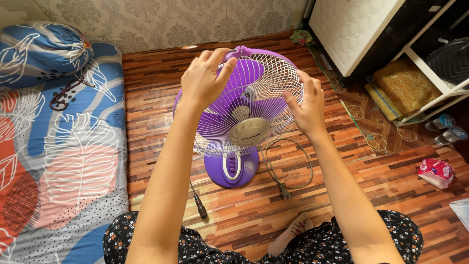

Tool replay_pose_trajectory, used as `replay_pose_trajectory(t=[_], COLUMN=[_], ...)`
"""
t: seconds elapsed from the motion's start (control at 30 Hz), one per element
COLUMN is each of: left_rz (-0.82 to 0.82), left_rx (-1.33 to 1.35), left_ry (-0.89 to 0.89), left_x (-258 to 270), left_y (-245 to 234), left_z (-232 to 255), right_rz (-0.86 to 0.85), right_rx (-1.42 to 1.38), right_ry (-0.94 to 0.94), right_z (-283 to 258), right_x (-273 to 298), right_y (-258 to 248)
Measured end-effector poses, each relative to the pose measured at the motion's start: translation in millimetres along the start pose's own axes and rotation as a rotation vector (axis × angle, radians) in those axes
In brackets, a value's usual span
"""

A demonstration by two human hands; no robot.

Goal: The person reassembles a purple electric fan by aligning and securing the front grille to the base. They use a screwdriver to tighten a screw at the top of the fan head, then adjust the grille and cord before finishing.

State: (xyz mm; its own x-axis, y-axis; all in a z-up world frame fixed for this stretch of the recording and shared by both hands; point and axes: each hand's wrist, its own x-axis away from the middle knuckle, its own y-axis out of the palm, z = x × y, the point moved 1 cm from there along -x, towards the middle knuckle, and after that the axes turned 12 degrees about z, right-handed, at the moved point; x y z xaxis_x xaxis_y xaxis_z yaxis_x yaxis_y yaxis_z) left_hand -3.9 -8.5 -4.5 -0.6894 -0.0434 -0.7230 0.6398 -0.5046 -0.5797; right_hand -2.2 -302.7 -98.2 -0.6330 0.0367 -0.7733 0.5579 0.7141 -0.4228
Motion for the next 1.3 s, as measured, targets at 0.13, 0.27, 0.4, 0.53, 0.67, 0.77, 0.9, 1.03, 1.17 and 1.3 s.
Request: replay_pose_trajectory(t=[0.13, 0.27, 0.4, 0.53, 0.67, 0.77, 0.9, 1.03, 1.17, 1.3], left_rz=[0.152, 0.265, 0.325, 0.265, 0.289, 0.296, 0.268, 0.244, 0.246, 0.261], left_rx=[0.062, 0.108, 0.169, 0.261, 0.361, 0.472, 0.543, 0.542, 0.548, 0.573], left_ry=[-0.071, -0.122, -0.113, -0.171, -0.183, -0.238, -0.34, -0.344, -0.353, -0.36], left_x=[23.7, 43.1, 56.9, 66.3, 83.8, 90.2, 94.1, 94.2, 93.4, 95.0], left_y=[-4.7, -2.6, 2.7, 2.5, 3.6, 9.2, 15.0, 14.1, 16.0, 17.3], left_z=[-28.3, -53.5, -65.8, -82.3, -93.3, -100.0, -107.7, -112.2, -113.6, -114.5], right_rz=[0.037, -0.132, -0.275, -0.282, -0.251, -0.213, -0.175, -0.165, -0.144, -0.123], right_rx=[-0.265, -0.424, -0.538, -0.57, -0.584, -0.655, -0.674, -0.658, -0.662, -0.668], right_ry=[0.315, 0.685, 0.936, 0.931, 0.909, 0.859, 0.831, 0.818, 0.812, 0.785], right_z=[26.1, 44.9, 41.7, 37.8, 43.2, 48.1, 51.6, 51.9, 52.6, 55.8], right_x=[0.8, 4.2, 10.1, 15.1, 17.5, 19.4, 21.9, 21.7, 22.2, 24.3], right_y=[-0.7, 4.5, 10.9, 10.0, 10.0, 13.5, 14.9, 13.6, 15.1, 18.1])
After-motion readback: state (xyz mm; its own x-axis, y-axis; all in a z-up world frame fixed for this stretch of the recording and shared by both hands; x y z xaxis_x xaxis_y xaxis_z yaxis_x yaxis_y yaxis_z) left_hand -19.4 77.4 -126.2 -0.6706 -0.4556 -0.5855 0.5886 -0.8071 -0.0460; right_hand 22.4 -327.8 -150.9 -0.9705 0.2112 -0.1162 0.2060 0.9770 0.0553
